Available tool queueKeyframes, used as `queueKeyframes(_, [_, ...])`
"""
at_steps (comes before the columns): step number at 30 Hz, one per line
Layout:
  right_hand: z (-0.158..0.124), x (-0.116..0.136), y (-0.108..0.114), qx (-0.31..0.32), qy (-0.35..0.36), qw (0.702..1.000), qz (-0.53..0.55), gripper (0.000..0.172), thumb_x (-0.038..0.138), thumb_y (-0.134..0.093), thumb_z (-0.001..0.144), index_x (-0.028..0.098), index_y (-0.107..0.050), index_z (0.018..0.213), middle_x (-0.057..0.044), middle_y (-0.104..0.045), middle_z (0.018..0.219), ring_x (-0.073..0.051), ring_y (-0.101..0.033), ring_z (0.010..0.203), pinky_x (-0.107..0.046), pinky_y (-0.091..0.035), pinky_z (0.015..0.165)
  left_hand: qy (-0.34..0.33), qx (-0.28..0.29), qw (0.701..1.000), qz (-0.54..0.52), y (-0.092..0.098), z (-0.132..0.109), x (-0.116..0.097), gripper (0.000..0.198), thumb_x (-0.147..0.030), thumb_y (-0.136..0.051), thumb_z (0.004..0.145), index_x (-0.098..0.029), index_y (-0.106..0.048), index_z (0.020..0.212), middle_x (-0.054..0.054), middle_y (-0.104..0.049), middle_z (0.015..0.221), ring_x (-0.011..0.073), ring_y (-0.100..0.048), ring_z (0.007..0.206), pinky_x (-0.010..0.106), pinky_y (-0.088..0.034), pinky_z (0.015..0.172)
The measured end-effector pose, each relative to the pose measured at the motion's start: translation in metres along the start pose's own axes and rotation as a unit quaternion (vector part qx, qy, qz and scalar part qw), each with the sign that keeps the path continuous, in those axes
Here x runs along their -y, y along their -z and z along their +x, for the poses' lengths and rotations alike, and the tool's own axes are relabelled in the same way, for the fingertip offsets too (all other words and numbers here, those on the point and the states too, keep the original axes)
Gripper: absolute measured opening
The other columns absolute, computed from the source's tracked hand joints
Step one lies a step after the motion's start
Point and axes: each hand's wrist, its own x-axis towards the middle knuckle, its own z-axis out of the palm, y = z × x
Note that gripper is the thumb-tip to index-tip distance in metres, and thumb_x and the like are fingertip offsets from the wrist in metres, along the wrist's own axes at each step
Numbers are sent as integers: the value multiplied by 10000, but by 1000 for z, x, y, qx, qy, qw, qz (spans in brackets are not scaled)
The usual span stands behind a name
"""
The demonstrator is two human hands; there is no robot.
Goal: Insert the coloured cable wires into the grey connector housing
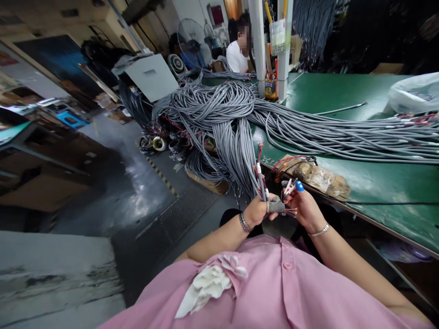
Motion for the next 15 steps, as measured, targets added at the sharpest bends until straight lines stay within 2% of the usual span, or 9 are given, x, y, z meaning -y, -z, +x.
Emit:
queueKeyframes(4, [3, -2, -2, -7, -28, 1000, 0, 458, 632, -680, 744, 195, -691, 881, -11, -630, 666, -133, -562, 549, -259, -464, 493, -3, -16, 1000, -2, -3, 6, -1, 372, -429, -712, 720, -131, -565, 554, -15, -497, 403, 63, -396, 365, 223, -261, 440])
queueKeyframes(10, [10, -2, -10, -52, -4, 998, 33, 401, 547, -775, 694, 173, -689, 806, -16, -661, 671, -131, -566, 534, -266, -476, 505, 6, -30, 1000, 7, -5, 10, -1, 364, -423, -718, 706, -133, -559, 555, -23, -478, 389, 64, -380, 348, 230, -235, 426])
queueKeyframes(15, [9, -4, -9, -46, -4, 998, 48, 382, 557, -753, 715, 189, -667, 767, -5, -650, 670, -128, -567, 549, -256, -476, 514, 0, -29, 999, 29, -5, 9, 0, 405, -446, -698, 731, -138, -538, 523, -20, -472, 388, 64, -375, 355, 234, -250, 440])
